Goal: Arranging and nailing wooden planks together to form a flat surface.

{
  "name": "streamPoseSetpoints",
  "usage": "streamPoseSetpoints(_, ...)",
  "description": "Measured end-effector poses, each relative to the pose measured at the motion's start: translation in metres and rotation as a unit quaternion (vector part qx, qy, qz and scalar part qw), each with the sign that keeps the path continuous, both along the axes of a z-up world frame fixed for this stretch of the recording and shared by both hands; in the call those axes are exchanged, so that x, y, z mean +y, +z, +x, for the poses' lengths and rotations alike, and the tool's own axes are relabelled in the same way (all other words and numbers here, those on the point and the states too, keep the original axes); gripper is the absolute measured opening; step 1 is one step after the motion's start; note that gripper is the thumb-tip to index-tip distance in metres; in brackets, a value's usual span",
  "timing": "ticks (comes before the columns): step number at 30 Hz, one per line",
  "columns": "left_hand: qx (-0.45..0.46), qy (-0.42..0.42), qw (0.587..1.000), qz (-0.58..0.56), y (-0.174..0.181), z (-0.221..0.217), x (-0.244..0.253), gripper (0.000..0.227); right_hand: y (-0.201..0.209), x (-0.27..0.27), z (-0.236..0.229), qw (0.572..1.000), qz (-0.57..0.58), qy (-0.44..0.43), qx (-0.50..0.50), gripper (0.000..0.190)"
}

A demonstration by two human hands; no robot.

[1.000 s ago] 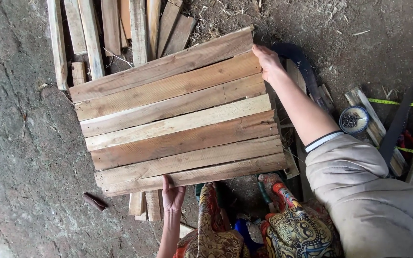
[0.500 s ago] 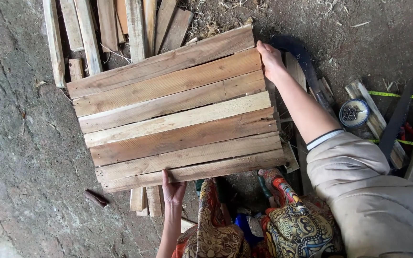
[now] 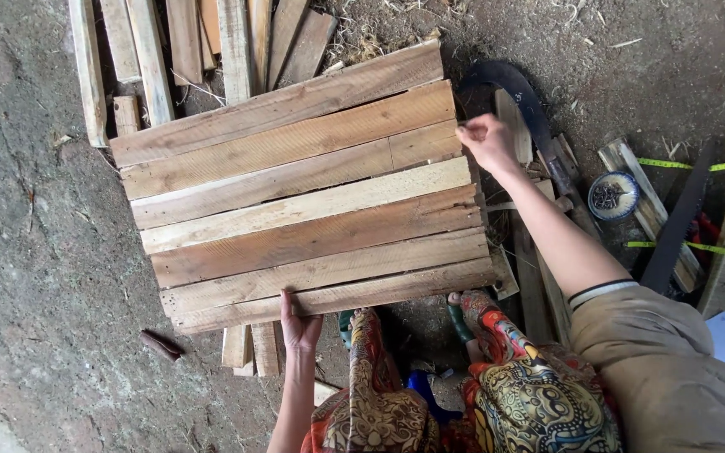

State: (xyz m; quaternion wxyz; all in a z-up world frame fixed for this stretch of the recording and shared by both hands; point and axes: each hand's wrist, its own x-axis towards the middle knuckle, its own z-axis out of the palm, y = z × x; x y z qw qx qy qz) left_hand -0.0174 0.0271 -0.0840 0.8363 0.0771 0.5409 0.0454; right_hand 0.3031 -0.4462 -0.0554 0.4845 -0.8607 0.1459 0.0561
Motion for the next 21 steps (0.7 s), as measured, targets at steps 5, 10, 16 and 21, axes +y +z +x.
streamPoseSetpoints(5, -0.007, -0.009, 1.0, -0.001, -0.009, -0.004, 0.006, 0.017, 0.037, 0.001, -0.009, 0.993, 0.099, 0.002, 0.068, 0.027)
streamPoseSetpoints(10, -0.013, -0.013, 1.0, 0.002, -0.013, -0.004, 0.006, 0.016, 0.036, -0.002, -0.009, 0.993, 0.091, 0.014, 0.075, 0.02)
streamPoseSetpoints(16, -0.011, -0.016, 1.0, 0.003, -0.019, -0.005, 0.011, 0.016, 0.019, -0.008, -0.004, 0.995, 0.07, 0.032, 0.064, 0.015)
streamPoseSetpoints(21, -0.011, -0.013, 1.0, -0.002, -0.017, -0.005, 0.009, 0.017, 0.014, -0.01, 0.004, 0.994, 0.014, 0.068, 0.083, 0.012)
